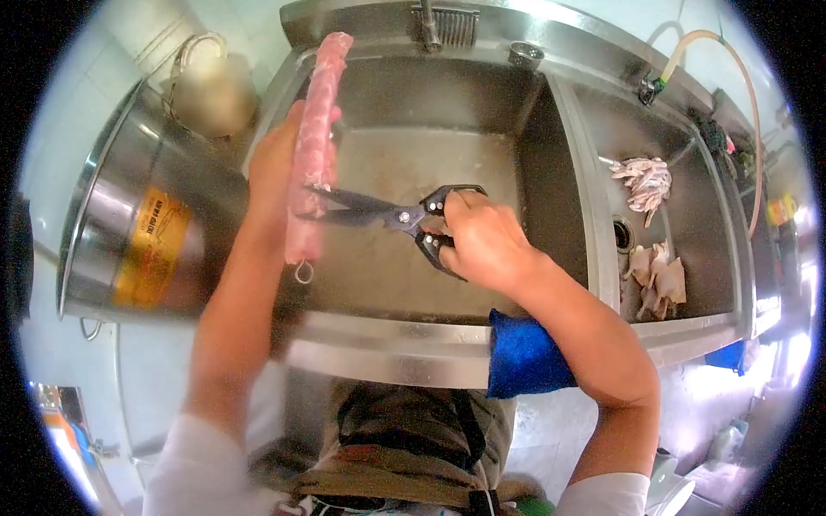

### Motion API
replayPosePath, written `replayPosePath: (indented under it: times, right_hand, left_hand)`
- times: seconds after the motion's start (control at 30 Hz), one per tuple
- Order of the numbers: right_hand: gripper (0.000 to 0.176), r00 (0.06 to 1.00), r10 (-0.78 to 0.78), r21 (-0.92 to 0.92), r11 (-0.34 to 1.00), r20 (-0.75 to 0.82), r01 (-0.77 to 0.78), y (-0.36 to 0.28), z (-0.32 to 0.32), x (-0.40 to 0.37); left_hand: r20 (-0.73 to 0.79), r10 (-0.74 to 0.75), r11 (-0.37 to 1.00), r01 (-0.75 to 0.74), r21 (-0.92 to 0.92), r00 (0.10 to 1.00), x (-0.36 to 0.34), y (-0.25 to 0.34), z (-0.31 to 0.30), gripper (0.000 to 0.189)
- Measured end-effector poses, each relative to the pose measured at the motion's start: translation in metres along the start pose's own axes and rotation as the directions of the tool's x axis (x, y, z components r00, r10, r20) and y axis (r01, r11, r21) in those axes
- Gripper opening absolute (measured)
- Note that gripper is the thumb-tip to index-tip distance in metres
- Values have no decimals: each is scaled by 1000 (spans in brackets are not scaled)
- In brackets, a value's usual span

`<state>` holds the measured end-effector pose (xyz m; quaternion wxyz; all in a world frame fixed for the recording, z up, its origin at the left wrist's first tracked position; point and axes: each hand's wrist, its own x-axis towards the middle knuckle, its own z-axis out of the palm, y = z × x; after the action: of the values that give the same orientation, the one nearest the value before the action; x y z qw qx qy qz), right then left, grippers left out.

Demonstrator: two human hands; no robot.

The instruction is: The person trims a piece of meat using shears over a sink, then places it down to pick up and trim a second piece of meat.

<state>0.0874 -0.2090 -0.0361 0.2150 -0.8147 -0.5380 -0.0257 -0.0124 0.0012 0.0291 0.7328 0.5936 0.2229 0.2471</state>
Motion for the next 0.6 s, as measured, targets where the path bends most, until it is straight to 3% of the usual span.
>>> replayPosePath:
  times: [0.1,0.2,0.3,0.4,0.5,0.6]
  right_hand:
    - [20,989,-133,-148,982,-70,121,5,7,0]
    - [24,1000,-24,-160,987,7,25,7,9,-1]
    - [21,1000,2,-131,991,11,-1,12,12,0]
    - [17,999,-43,340,939,-8,43,8,13,-1]
    - [14,999,48,337,940,21,-53,-1,16,-3]
    - [11,996,-57,156,987,76,44,2,15,-5]
  left_hand:
    - [-47,15,999,-13,31,999,4,-4,0,39]
    - [-58,-51,995,56,83,997,-3,2,3,38]
    - [-9,-55,998,55,-23,998,1,-2,0,37]
    - [73,-88,988,97,-123,993,-3,3,-4,39]
    - [56,-43,991,50,-121,997,2,-2,-7,40]
    - [83,-88,941,110,-321,993,-1,0,-3,41]
